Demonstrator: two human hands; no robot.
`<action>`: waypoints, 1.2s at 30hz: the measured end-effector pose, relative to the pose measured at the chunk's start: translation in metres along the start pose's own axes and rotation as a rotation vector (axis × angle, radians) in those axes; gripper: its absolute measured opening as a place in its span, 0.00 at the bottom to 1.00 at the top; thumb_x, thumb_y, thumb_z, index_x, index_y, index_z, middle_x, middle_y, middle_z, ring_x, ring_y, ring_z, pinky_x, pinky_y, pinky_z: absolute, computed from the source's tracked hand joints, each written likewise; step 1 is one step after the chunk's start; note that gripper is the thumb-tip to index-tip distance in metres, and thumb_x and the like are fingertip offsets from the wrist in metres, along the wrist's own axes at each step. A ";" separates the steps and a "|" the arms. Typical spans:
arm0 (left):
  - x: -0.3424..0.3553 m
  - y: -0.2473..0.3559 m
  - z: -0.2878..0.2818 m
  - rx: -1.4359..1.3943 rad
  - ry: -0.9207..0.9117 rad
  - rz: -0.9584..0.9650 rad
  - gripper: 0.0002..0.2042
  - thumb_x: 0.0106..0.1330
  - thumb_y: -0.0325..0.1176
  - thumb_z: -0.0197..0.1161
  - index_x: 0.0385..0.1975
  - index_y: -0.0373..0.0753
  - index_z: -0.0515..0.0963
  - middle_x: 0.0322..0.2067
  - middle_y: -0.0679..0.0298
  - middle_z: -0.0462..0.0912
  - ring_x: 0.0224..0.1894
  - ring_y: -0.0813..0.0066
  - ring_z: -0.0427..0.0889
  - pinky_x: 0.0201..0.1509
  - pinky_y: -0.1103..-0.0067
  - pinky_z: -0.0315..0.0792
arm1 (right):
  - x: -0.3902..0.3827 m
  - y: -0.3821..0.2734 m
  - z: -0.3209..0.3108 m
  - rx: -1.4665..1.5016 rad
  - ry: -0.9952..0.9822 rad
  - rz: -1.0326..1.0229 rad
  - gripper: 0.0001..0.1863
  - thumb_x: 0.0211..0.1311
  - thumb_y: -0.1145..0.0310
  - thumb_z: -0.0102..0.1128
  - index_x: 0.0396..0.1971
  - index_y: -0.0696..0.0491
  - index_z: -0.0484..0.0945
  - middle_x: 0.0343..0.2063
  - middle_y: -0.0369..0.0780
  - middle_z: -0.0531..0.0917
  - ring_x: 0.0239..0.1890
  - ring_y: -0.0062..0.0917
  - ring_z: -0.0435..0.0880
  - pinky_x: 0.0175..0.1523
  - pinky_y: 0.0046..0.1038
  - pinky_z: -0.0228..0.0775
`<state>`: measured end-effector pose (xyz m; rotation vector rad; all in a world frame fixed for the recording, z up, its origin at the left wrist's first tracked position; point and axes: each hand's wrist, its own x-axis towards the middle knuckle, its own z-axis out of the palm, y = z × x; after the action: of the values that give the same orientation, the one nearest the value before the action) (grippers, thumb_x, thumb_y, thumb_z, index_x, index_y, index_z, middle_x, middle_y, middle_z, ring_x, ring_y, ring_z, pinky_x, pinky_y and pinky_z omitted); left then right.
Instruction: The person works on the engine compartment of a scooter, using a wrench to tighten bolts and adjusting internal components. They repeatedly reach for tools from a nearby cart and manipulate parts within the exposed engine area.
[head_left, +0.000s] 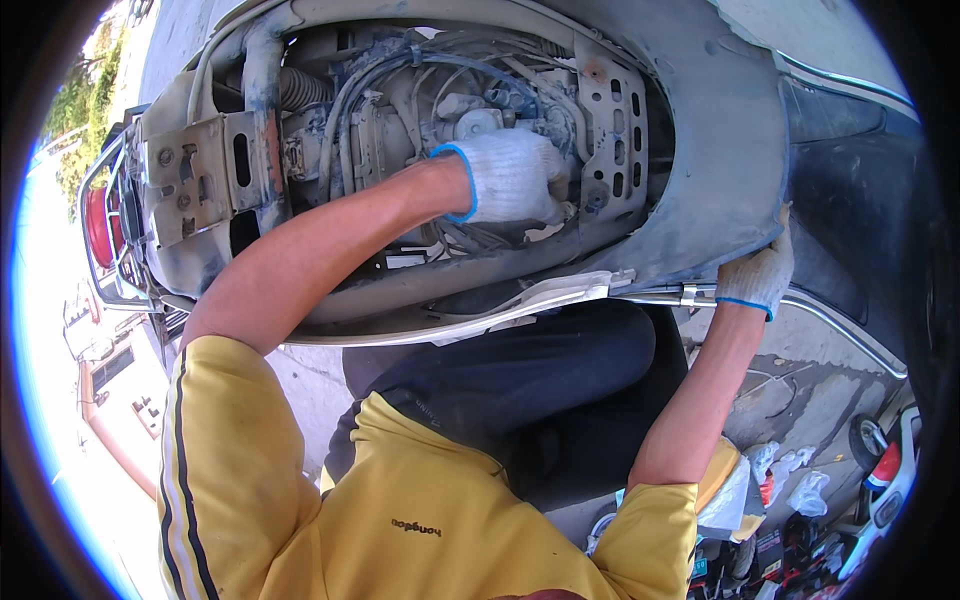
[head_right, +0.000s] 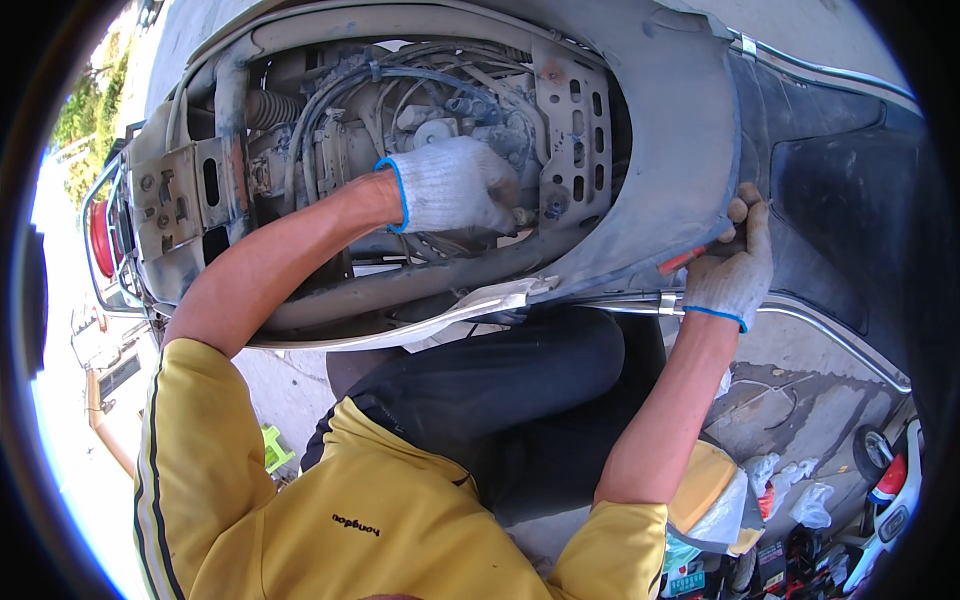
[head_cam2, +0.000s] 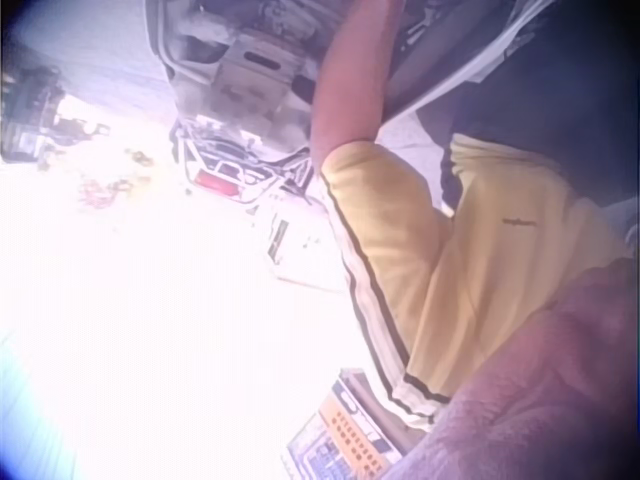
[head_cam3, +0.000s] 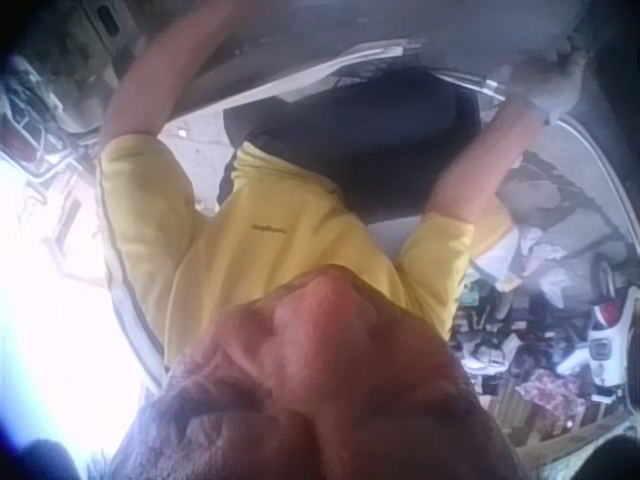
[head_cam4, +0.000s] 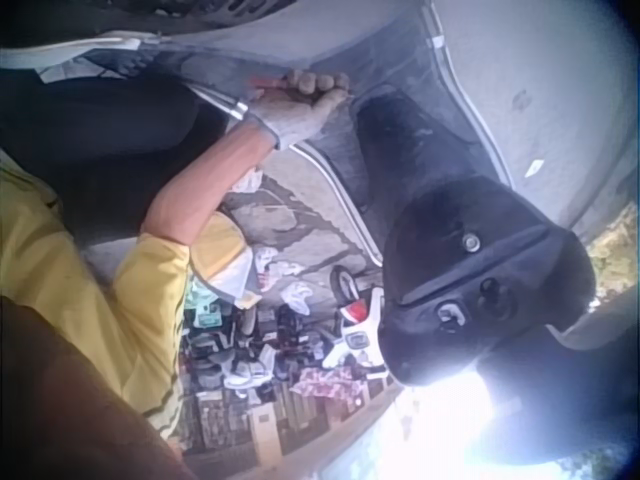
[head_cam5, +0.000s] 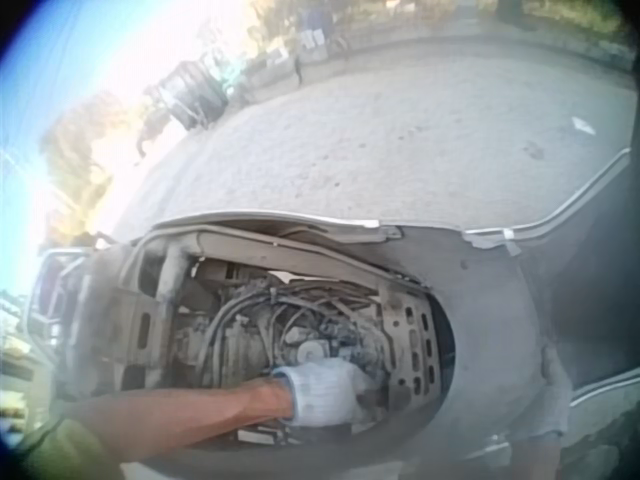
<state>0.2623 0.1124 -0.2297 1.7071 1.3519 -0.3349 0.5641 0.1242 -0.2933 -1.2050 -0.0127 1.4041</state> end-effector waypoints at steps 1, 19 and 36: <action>0.001 0.000 0.000 -0.006 0.000 -0.002 0.15 0.59 0.41 0.72 0.40 0.39 0.89 0.38 0.55 0.91 0.42 0.58 0.90 0.50 0.67 0.81 | 0.000 0.000 0.000 -0.001 0.003 0.000 0.17 0.85 0.59 0.46 0.47 0.55 0.80 0.28 0.33 0.81 0.26 0.15 0.72 0.34 0.20 0.68; 0.002 -0.003 0.004 0.040 0.007 -0.004 0.15 0.60 0.42 0.69 0.42 0.41 0.89 0.40 0.56 0.91 0.44 0.57 0.89 0.50 0.66 0.80 | -0.002 0.000 0.000 0.000 0.052 -0.013 0.17 0.84 0.63 0.45 0.49 0.59 0.80 0.29 0.35 0.83 0.27 0.17 0.76 0.37 0.19 0.71; -0.034 0.044 -0.051 0.439 0.423 0.224 0.09 0.62 0.31 0.61 0.36 0.37 0.86 0.34 0.49 0.89 0.38 0.46 0.90 0.41 0.56 0.82 | 0.070 -0.012 -0.093 0.153 -0.552 -0.019 0.18 0.81 0.58 0.54 0.57 0.56 0.78 0.39 0.31 0.79 0.36 0.18 0.76 0.47 0.26 0.69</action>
<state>0.2725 0.1306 -0.1572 2.3750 1.4335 -0.1498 0.6505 0.1210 -0.3720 -0.6631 -0.2942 1.6496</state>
